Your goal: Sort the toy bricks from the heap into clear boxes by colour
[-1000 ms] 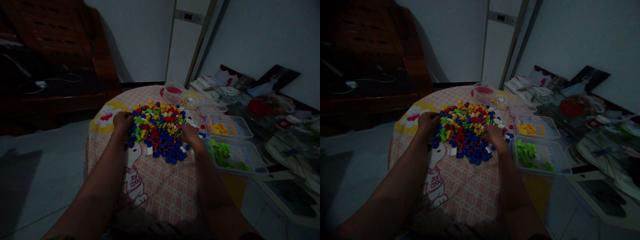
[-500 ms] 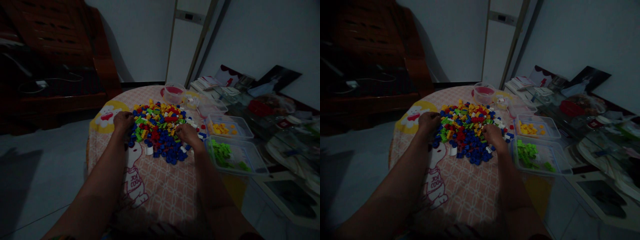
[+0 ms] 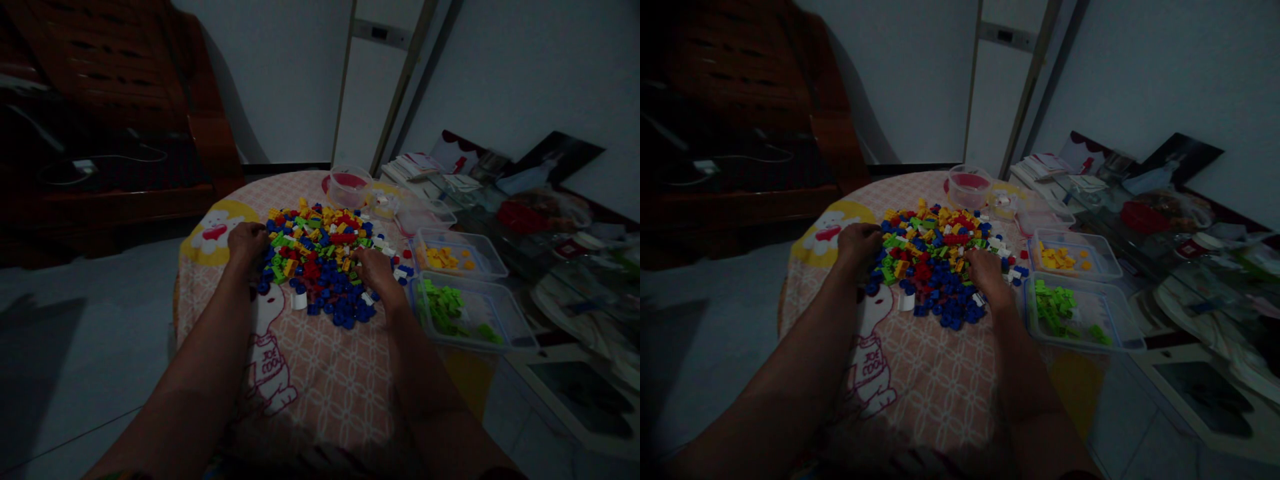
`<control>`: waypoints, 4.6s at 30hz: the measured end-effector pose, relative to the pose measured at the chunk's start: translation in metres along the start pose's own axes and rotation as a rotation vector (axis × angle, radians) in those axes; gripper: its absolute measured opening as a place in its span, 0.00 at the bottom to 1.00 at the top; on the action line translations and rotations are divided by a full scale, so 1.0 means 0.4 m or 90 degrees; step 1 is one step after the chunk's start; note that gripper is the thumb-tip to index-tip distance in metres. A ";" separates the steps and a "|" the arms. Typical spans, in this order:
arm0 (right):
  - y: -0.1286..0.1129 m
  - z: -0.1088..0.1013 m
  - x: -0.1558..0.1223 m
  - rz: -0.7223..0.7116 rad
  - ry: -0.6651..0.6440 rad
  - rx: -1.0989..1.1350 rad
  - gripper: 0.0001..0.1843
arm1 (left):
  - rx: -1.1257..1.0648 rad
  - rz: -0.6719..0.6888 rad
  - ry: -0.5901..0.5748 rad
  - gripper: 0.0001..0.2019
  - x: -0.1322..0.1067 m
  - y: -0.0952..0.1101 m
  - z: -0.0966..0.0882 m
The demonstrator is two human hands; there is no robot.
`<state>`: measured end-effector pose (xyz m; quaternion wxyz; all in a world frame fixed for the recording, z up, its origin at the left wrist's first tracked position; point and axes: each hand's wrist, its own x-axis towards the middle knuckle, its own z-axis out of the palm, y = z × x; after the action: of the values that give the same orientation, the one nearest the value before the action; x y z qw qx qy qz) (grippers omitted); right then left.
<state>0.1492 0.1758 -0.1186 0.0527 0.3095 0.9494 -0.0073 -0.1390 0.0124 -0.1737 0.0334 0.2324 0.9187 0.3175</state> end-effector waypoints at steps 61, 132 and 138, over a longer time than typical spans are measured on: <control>-0.055 -0.029 -0.011 -0.069 -0.043 0.032 0.16 | 0.012 0.013 0.002 0.25 -0.003 -0.002 -0.001; 0.055 -0.046 -0.030 0.054 0.044 0.147 0.12 | 0.003 -0.006 -0.001 0.25 -0.009 0.007 -0.008; 0.057 -0.058 -0.030 0.062 0.049 0.141 0.10 | 0.010 0.004 0.016 0.24 -0.007 0.006 -0.006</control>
<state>0.1703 0.1882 -0.0938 -0.0179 0.3590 0.9280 -0.0980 -0.1359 0.0114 -0.1708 0.0191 0.2318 0.9207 0.3135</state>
